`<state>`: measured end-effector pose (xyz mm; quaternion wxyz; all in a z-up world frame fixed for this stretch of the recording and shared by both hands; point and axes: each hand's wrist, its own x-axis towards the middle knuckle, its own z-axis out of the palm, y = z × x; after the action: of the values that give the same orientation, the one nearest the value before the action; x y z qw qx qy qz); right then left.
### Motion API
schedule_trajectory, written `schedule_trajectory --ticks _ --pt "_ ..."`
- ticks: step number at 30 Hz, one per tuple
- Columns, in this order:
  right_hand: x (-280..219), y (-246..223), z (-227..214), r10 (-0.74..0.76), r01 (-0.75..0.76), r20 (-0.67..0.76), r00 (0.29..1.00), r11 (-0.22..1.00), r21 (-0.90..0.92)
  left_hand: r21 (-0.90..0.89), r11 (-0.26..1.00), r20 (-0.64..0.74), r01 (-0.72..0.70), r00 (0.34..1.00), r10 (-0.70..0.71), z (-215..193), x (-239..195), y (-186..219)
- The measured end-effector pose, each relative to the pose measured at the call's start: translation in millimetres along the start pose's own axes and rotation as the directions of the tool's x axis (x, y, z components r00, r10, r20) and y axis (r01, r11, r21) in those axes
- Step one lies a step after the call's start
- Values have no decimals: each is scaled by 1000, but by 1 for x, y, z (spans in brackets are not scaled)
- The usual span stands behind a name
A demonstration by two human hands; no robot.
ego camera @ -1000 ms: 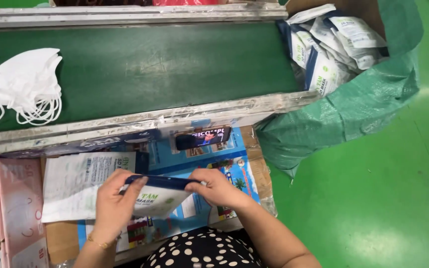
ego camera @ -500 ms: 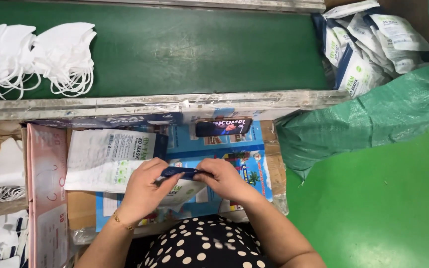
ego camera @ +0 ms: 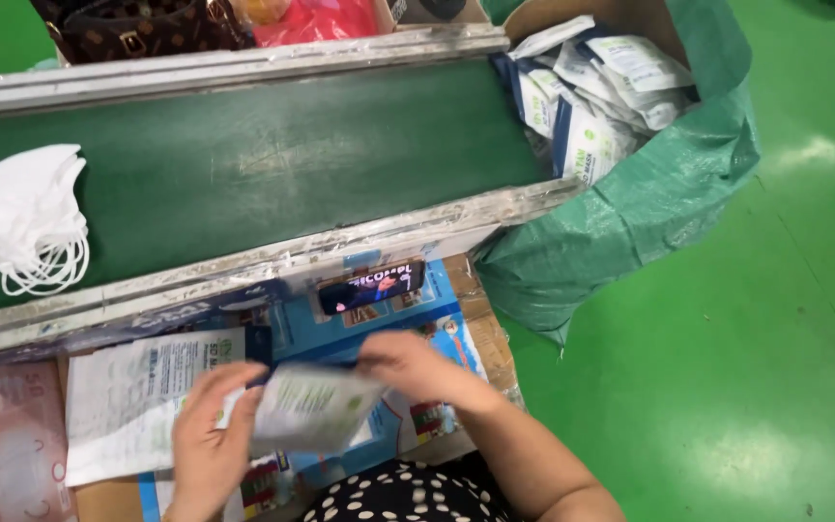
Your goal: Packaging face masks into plastic bags and larger boxes at a conveyor belt.
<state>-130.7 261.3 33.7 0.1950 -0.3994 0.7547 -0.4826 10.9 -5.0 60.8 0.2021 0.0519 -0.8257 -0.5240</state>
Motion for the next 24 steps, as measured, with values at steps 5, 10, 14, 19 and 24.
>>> schedule_trajectory --ticks 5,10,14,19,24 --pt "-12 36 -78 389 48 -746 541 871 489 327 936 -175 -129 965 194 -42 39 -9" --pt "-12 29 -45 290 271 -694 659 769 579 600 796 -266 -86 917 299 -94 115 -65" --pt "-21 53 12 448 -90 -418 790 760 644 799 600 -198 42 960 196 -111 195 -96" --pt "-28 52 34 626 -263 -260 736 617 741 947 312 -111 74 988 103 -126 230 -122" --pt "-22 24 8 308 -149 -278 910 868 473 -92 994 -11 -55 998 54 -75 180 -45"
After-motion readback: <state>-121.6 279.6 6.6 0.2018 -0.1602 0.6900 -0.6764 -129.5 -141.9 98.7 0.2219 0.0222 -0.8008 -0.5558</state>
